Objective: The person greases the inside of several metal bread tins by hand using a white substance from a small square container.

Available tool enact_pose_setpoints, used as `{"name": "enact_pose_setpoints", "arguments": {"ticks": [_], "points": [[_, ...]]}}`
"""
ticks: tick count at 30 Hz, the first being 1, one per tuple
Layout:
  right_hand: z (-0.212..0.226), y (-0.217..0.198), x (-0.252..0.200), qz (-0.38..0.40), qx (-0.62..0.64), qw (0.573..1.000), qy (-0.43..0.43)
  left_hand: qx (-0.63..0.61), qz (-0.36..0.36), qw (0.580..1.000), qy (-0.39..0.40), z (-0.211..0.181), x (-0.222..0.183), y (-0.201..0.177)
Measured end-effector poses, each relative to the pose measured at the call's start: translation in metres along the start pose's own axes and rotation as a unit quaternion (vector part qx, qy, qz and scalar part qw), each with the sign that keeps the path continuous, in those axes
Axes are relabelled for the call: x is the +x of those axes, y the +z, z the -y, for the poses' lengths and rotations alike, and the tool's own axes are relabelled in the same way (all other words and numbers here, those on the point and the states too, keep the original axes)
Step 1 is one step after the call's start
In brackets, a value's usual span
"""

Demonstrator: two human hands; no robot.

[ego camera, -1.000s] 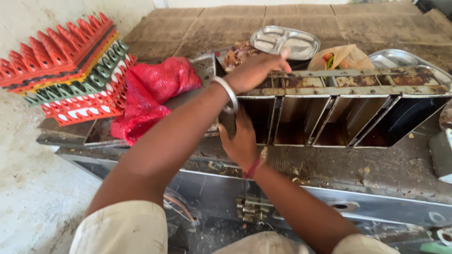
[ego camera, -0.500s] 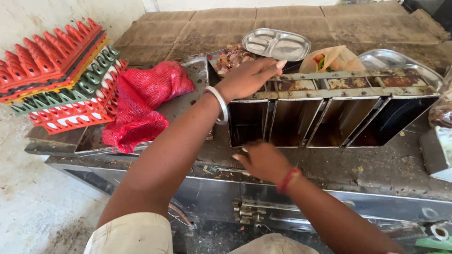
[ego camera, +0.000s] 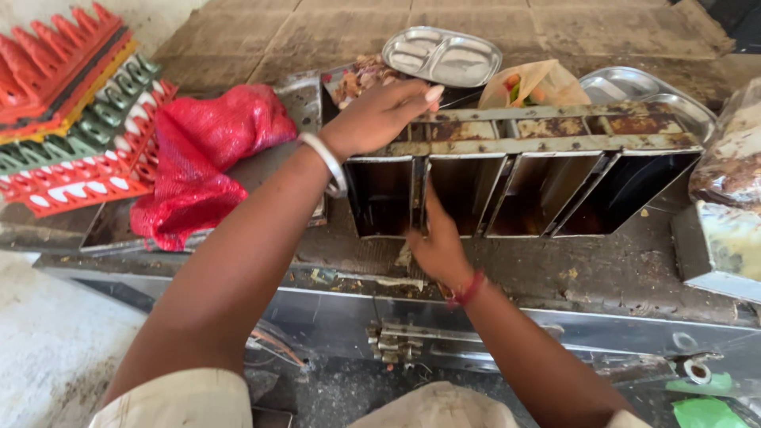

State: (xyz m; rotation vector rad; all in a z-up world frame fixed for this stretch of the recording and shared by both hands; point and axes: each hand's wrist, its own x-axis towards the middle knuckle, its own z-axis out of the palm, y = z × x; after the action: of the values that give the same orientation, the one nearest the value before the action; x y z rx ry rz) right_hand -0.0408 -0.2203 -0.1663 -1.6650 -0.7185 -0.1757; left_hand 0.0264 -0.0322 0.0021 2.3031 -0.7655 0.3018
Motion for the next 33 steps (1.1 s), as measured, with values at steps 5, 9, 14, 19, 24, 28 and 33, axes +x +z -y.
{"name": "enact_pose_setpoints", "arguments": {"ticks": [5, 9, 14, 19, 24, 28, 33], "points": [[0.004, -0.036, 0.01, 0.085, -0.107, 0.987, 0.08, 0.0, 0.001, 1.0, -0.031, -0.008, 0.002, -0.002], [0.008, -0.031, 0.043, 0.028, 0.076, 0.997, -0.017, -0.006, 0.001, 1.0, -0.011, -0.004, 0.003, 0.002], [0.027, -0.008, 0.006, 0.024, -0.085, 0.996, 0.001, 0.007, 0.002, 1.0, -0.027, -0.003, -0.002, -0.001], [0.029, -0.024, 0.012, -0.006, -0.249, 0.966, -0.065, -0.015, 0.001, 1.0, -0.002, 0.0, 0.002, 0.0], [0.05, -0.011, 0.035, -0.032, -0.139, 0.988, -0.054, -0.002, 0.005, 1.0, 0.007, 0.003, 0.002, -0.002], [0.037, -0.015, 0.007, 0.077, -0.102, 0.988, 0.086, 0.006, 0.004, 1.0, -0.01, -0.001, 0.001, -0.002], [-0.002, -0.027, 0.001, 0.159, -0.499, 0.847, -0.092, 0.039, -0.003, 0.999, 0.019, -0.005, -0.004, 0.001]]}}
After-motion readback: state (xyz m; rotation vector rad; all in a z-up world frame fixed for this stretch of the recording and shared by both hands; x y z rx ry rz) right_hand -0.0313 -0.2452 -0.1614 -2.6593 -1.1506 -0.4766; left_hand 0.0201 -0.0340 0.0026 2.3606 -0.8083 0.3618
